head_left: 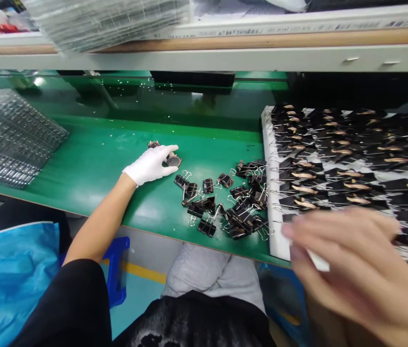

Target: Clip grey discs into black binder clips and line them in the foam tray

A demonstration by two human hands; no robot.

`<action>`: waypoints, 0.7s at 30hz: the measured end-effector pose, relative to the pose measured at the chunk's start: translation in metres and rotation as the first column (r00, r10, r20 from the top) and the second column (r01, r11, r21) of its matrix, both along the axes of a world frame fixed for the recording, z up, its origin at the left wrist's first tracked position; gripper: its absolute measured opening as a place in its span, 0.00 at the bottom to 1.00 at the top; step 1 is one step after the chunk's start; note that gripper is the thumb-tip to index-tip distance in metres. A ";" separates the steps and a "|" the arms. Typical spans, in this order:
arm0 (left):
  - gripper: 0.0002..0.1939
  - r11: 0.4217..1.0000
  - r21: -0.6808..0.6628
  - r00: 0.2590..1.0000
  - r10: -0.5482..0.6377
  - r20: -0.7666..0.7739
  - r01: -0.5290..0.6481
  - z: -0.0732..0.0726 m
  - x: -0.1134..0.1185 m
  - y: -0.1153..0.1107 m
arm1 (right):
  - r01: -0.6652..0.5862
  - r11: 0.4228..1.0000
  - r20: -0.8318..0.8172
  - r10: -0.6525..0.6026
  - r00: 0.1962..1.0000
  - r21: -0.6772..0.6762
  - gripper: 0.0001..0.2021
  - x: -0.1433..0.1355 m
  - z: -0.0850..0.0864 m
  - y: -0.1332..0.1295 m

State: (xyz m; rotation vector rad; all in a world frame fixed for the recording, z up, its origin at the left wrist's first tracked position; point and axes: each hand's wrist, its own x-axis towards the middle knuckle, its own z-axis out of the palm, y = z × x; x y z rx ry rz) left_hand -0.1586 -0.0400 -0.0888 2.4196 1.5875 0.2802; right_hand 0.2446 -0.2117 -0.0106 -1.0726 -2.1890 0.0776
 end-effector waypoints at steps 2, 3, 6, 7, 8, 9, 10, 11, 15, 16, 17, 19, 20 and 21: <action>0.40 1.000 -0.001 0.991 0.019 0.132 -0.019 0.002 0.004 0.000 | 0.002 0.996 -0.073 0.004 0.997 0.086 0.15 -0.004 0.005 0.033; 0.41 1.000 0.019 0.978 0.017 0.208 -0.022 0.005 0.008 0.000 | 0.021 1.000 -0.106 -0.019 0.994 0.018 0.13 -0.007 0.006 0.048; 0.42 0.982 0.184 0.924 -0.099 0.369 0.032 0.026 0.029 -0.004 | 0.012 0.940 -0.258 -0.107 0.960 -0.342 0.09 -0.019 0.003 0.081; 0.42 0.966 0.247 0.909 -0.172 0.380 0.079 0.036 0.041 -0.006 | -0.032 0.886 -0.322 -0.134 0.937 -0.463 0.10 -0.023 0.003 0.088; 0.42 0.945 0.298 0.896 -0.247 0.369 0.137 0.046 0.055 -0.008 | -0.093 0.817 -0.381 -0.162 0.910 -0.569 0.13 -0.027 0.002 0.094; 0.41 0.922 0.332 0.883 -0.317 0.345 0.201 0.056 0.071 -0.011 | -0.163 0.737 -0.436 -0.194 0.879 -0.656 0.17 -0.031 0.002 0.099; 0.41 0.900 0.344 0.874 -0.377 0.307 0.267 0.066 0.088 -0.014 | -0.233 0.654 -0.484 -0.233 0.843 -0.719 0.20 -0.034 0.001 0.102; 0.40 0.882 0.337 0.867 -0.425 0.262 0.330 0.075 0.105 -0.017 | -0.300 0.575 -0.525 -0.275 0.806 -0.761 0.23 -0.037 0.001 0.106; 0.36 0.879 0.216 0.872 -0.462 0.160 0.426 0.095 0.150 -0.021 | -0.489 0.424 -0.636 -0.350 0.687 -0.762 0.23 -0.039 -0.008 0.117; 0.36 0.890 0.193 0.881 -0.444 0.160 0.413 0.097 0.151 -0.019 | -0.499 0.439 -0.654 -0.356 0.667 -0.747 0.22 -0.037 -0.012 0.119; 0.35 0.903 0.180 0.893 -0.418 0.165 0.390 0.098 0.148 -0.015 | -0.492 0.467 -0.668 -0.371 0.645 -0.735 0.20 -0.035 -0.016 0.120; 0.29 0.932 0.157 0.922 -0.352 0.164 0.328 0.096 0.128 -0.006 | -0.458 0.524 -0.686 -0.423 0.591 -0.718 0.18 -0.030 -0.023 0.119; 0.24 0.945 0.133 0.937 -0.318 0.145 0.300 0.093 0.114 -0.001 | -0.448 0.540 -0.693 -0.448 0.565 -0.713 0.17 -0.028 -0.025 0.118; 0.19 0.956 0.078 0.952 -0.288 0.102 0.281 0.090 0.099 0.003 | -0.447 0.547 -0.700 -0.463 0.544 -0.708 0.16 -0.026 -0.026 0.117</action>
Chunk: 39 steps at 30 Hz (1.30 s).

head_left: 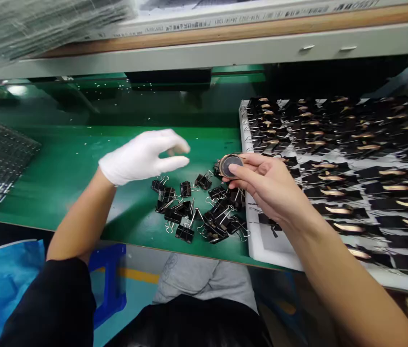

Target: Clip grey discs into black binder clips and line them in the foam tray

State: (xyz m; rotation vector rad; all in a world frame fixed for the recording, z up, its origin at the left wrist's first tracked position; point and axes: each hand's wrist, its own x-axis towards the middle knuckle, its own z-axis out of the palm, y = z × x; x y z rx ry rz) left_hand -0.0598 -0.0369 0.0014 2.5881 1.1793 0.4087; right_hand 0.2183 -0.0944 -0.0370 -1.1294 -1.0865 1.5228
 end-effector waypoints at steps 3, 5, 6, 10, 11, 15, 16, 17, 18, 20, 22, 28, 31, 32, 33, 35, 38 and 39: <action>0.17 0.980 -0.176 0.969 0.050 -0.242 -0.095 -0.013 -0.040 0.007 | -0.014 1.000 -0.045 0.013 0.999 -0.015 0.15 0.002 -0.001 -0.003; 0.16 0.957 -0.263 0.943 0.026 -0.332 -0.120 -0.023 -0.056 0.007 | -0.036 0.999 -0.062 0.035 0.997 -0.025 0.15 0.001 0.000 -0.004; 0.16 0.950 -0.294 0.939 0.000 -0.343 -0.108 -0.028 -0.060 0.007 | -0.049 0.998 -0.069 0.047 0.997 -0.031 0.15 0.000 0.000 -0.005; 0.20 0.968 -0.249 0.974 -0.034 -0.224 -0.024 -0.031 -0.053 0.009 | -0.094 0.994 -0.113 0.088 0.990 -0.047 0.16 -0.003 0.000 -0.007; 0.21 0.982 -0.185 0.989 0.000 -0.147 -0.028 -0.030 -0.045 0.010 | -0.107 0.993 -0.127 0.100 0.987 -0.051 0.15 -0.003 -0.001 -0.007; 0.22 0.980 0.048 0.940 0.168 0.298 -0.191 -0.021 0.012 0.006 | -0.157 0.986 -0.185 0.147 0.972 -0.046 0.14 -0.002 0.001 -0.008; 0.23 0.973 0.056 0.906 0.185 0.381 -0.222 -0.020 0.029 0.002 | -0.166 0.985 -0.200 0.155 0.967 -0.037 0.13 -0.002 0.001 -0.008; 0.24 0.968 0.060 0.884 0.197 0.424 -0.245 -0.020 0.045 -0.002 | -0.169 0.985 -0.212 0.160 0.964 -0.025 0.13 -0.001 0.001 -0.008; 0.24 0.962 0.082 0.871 0.196 0.451 -0.260 -0.020 0.058 -0.006 | -0.168 0.986 -0.218 0.162 0.962 -0.010 0.14 -0.001 0.001 -0.007; 0.25 0.957 0.132 0.870 0.172 0.462 -0.259 -0.019 0.077 -0.013 | -0.150 0.988 -0.215 0.151 0.965 0.022 0.14 -0.001 -0.001 -0.007; 0.26 0.966 0.163 0.892 0.111 0.438 -0.200 -0.018 0.081 -0.017 | -0.134 0.990 -0.195 0.142 0.971 0.053 0.15 -0.002 -0.003 -0.007; 0.31 0.996 0.040 0.975 0.068 0.211 -0.078 -0.009 0.057 -0.004 | -0.123 0.984 -0.070 0.133 0.989 0.128 0.16 -0.004 -0.007 -0.009; 0.29 0.996 -0.067 0.994 0.062 0.095 -0.055 -0.007 0.052 0.002 | -0.116 0.983 -0.051 0.124 0.991 0.144 0.14 -0.005 -0.007 -0.010; 0.29 0.996 -0.085 0.996 0.033 0.088 -0.026 -0.007 0.052 0.003 | -0.120 0.982 -0.050 0.129 0.990 0.149 0.13 -0.005 -0.007 -0.011; 0.29 0.996 -0.090 0.996 0.005 0.090 0.004 -0.008 0.053 0.004 | -0.124 0.981 -0.048 0.133 0.990 0.151 0.12 -0.005 -0.007 -0.011; 0.29 0.997 -0.068 0.994 -0.030 0.103 0.037 -0.010 0.054 0.003 | -0.125 0.982 -0.030 0.130 0.991 0.144 0.13 -0.005 -0.006 -0.011; 0.28 1.000 -0.003 0.996 -0.003 0.089 0.003 -0.014 0.055 0.001 | -0.098 0.986 0.003 0.099 0.995 0.132 0.15 -0.005 -0.007 -0.010; 0.29 1.000 0.025 0.997 0.016 0.082 -0.018 -0.015 0.056 0.000 | -0.088 0.987 0.005 0.088 0.996 0.136 0.16 -0.005 -0.007 -0.010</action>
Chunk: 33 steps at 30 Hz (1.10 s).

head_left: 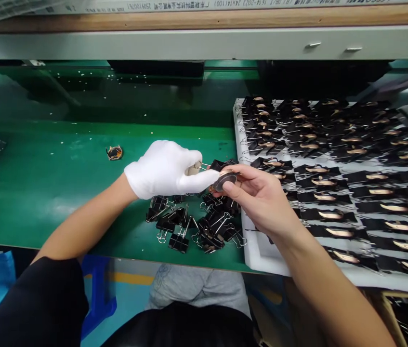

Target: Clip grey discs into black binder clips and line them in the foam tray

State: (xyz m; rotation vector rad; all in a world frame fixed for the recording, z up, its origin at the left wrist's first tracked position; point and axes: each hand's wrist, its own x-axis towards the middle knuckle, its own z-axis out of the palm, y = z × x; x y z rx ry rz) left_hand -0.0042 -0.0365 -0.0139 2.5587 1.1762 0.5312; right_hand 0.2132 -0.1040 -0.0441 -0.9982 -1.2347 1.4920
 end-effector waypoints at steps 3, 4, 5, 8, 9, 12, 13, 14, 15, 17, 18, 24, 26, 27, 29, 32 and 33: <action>0.31 0.997 0.069 0.999 0.033 -0.026 -0.031 -0.003 0.000 -0.001 | 0.009 1.000 -0.015 -0.008 1.000 0.022 0.14 0.000 -0.001 0.001; 0.31 0.996 0.082 0.999 0.034 -0.038 -0.031 -0.004 0.000 -0.001 | 0.004 1.000 -0.018 -0.003 1.000 0.027 0.13 0.000 0.000 0.000; 0.31 0.996 0.083 0.998 0.029 -0.052 -0.025 -0.003 0.000 -0.001 | -0.001 1.000 -0.018 0.001 1.000 0.030 0.11 0.000 0.000 0.000; 0.28 1.000 0.025 0.996 0.002 -0.086 0.000 0.001 -0.001 0.000 | 0.012 0.999 -0.029 -0.010 1.000 0.042 0.10 0.002 0.003 -0.001; 0.26 1.000 0.005 0.996 -0.002 -0.085 0.002 0.004 -0.001 0.001 | 0.027 0.999 -0.044 -0.025 0.999 0.043 0.10 0.003 0.003 -0.001; 0.23 1.000 -0.006 0.999 0.009 -0.032 -0.009 0.010 -0.003 0.001 | 0.127 0.992 -0.094 -0.124 0.988 0.025 0.10 0.007 0.006 0.001; 0.23 1.000 -0.004 1.000 0.008 -0.003 -0.008 0.011 -0.003 0.001 | 0.173 0.985 -0.103 -0.171 0.980 0.011 0.09 0.008 0.006 0.002; 0.22 1.000 -0.004 1.000 0.000 0.025 0.000 0.012 -0.003 0.001 | 0.216 0.976 -0.108 -0.215 0.971 -0.003 0.08 0.010 0.006 0.004; 0.22 1.000 -0.006 0.999 -0.010 0.051 0.011 0.012 -0.003 0.000 | 0.250 0.968 -0.113 -0.250 0.962 -0.012 0.08 0.011 0.006 0.005; 0.22 0.999 -0.015 0.995 -0.036 0.093 0.037 0.013 -0.001 -0.003 | 0.274 0.962 -0.116 -0.274 0.955 -0.013 0.08 0.012 0.005 0.007; 0.22 0.999 -0.020 0.993 -0.046 0.108 0.048 0.014 0.000 -0.004 | 0.269 0.963 -0.115 -0.268 0.956 -0.006 0.08 0.013 0.004 0.007; 0.21 0.999 -0.015 0.990 -0.045 0.136 0.047 0.019 0.007 -0.014 | 0.227 0.971 -0.105 -0.219 0.970 0.069 0.09 0.013 0.003 0.007; 0.21 0.999 0.005 0.988 -0.040 0.146 0.040 0.020 0.008 -0.015 | 0.227 0.970 -0.100 -0.218 0.971 0.087 0.09 0.013 0.003 0.006; 0.21 0.999 0.014 0.988 -0.040 0.150 0.038 0.020 0.008 -0.016 | 0.227 0.970 -0.097 -0.218 0.971 0.093 0.09 0.013 0.003 0.006; 0.21 0.999 0.024 0.987 -0.037 0.155 0.034 0.019 0.009 -0.017 | 0.225 0.969 -0.091 -0.216 0.972 0.104 0.09 0.012 0.002 0.006; 0.21 1.000 0.013 0.987 -0.020 0.162 0.018 0.015 0.012 -0.019 | 0.231 0.965 -0.085 -0.222 0.971 0.122 0.09 0.010 0.000 0.005; 0.21 1.000 0.001 0.986 -0.011 0.165 0.011 0.013 0.013 -0.020 | 0.239 0.963 -0.082 -0.231 0.970 0.124 0.10 0.009 -0.001 0.005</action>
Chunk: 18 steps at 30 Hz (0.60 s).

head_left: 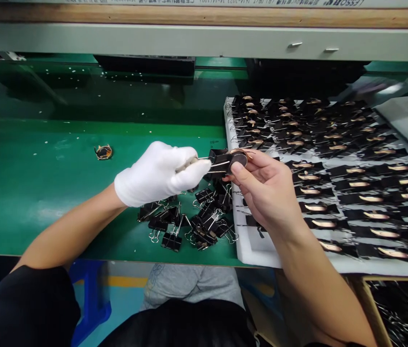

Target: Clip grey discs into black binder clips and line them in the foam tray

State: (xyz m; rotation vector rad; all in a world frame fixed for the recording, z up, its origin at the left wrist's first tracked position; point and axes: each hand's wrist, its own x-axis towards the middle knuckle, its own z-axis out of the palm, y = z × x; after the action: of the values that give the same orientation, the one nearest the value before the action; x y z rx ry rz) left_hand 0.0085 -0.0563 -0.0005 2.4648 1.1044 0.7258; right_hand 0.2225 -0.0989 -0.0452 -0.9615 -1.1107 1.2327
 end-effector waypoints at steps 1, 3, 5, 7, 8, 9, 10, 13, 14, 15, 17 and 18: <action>0.21 1.000 -0.017 1.000 0.008 0.002 -0.008 -0.001 0.001 0.000 | 0.011 1.000 0.003 -0.011 1.000 -0.002 0.10 -0.001 -0.001 0.000; 0.22 0.998 -0.058 1.000 0.017 -0.004 -0.018 -0.002 0.001 0.000 | 0.025 1.000 0.005 -0.025 1.000 -0.016 0.11 -0.001 -0.001 0.000; 0.23 0.995 -0.102 1.000 0.001 -0.019 -0.003 -0.001 -0.003 0.003 | 0.026 0.999 0.005 -0.026 1.000 -0.041 0.12 -0.002 -0.001 0.000; 0.24 0.980 -0.187 0.997 -0.076 -0.028 0.069 0.001 -0.008 0.007 | 0.020 0.997 -0.014 -0.021 1.000 -0.069 0.12 -0.002 0.002 0.000; 0.26 0.964 -0.242 0.993 -0.115 -0.013 0.108 0.002 -0.011 0.010 | 0.018 0.996 -0.034 -0.021 0.999 -0.084 0.12 -0.002 0.003 0.000; 0.28 0.946 -0.295 0.990 -0.142 -0.001 0.136 0.002 -0.014 0.012 | 0.018 0.995 -0.061 -0.024 0.998 -0.100 0.12 -0.002 0.004 0.001; 0.31 0.935 -0.326 0.988 -0.152 -0.011 0.141 0.001 -0.015 0.015 | 0.018 0.993 -0.095 -0.029 0.995 -0.116 0.12 -0.001 0.006 0.001; 0.28 0.981 -0.190 0.972 -0.071 -0.225 0.027 -0.011 -0.014 0.021 | 0.037 0.983 -0.186 -0.070 0.980 -0.178 0.12 0.002 0.007 0.003; 0.24 0.995 -0.103 0.942 -0.049 -0.331 0.016 -0.017 -0.013 0.023 | 0.049 0.978 -0.195 -0.089 0.977 -0.202 0.13 0.002 0.007 0.004; 0.21 0.999 -0.030 0.904 -0.044 -0.424 0.035 -0.025 -0.011 0.025 | 0.060 0.972 -0.192 -0.104 0.976 -0.225 0.13 0.003 0.007 0.004; 0.19 0.993 0.017 0.828 -0.086 -0.555 0.114 -0.038 -0.008 0.029 | 0.059 0.962 -0.162 -0.105 0.981 -0.267 0.15 0.002 0.006 0.004; 0.18 0.989 -0.003 0.799 -0.121 -0.589 0.148 -0.042 -0.008 0.031 | 0.044 0.958 -0.148 -0.090 0.985 -0.284 0.15 0.001 0.006 0.004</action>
State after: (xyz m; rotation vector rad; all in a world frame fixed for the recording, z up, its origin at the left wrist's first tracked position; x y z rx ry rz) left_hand 0.0001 -0.0253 -0.0428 2.8568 1.0860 -0.0910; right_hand 0.2230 -0.0946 -0.0391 -1.0823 -0.7845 1.4096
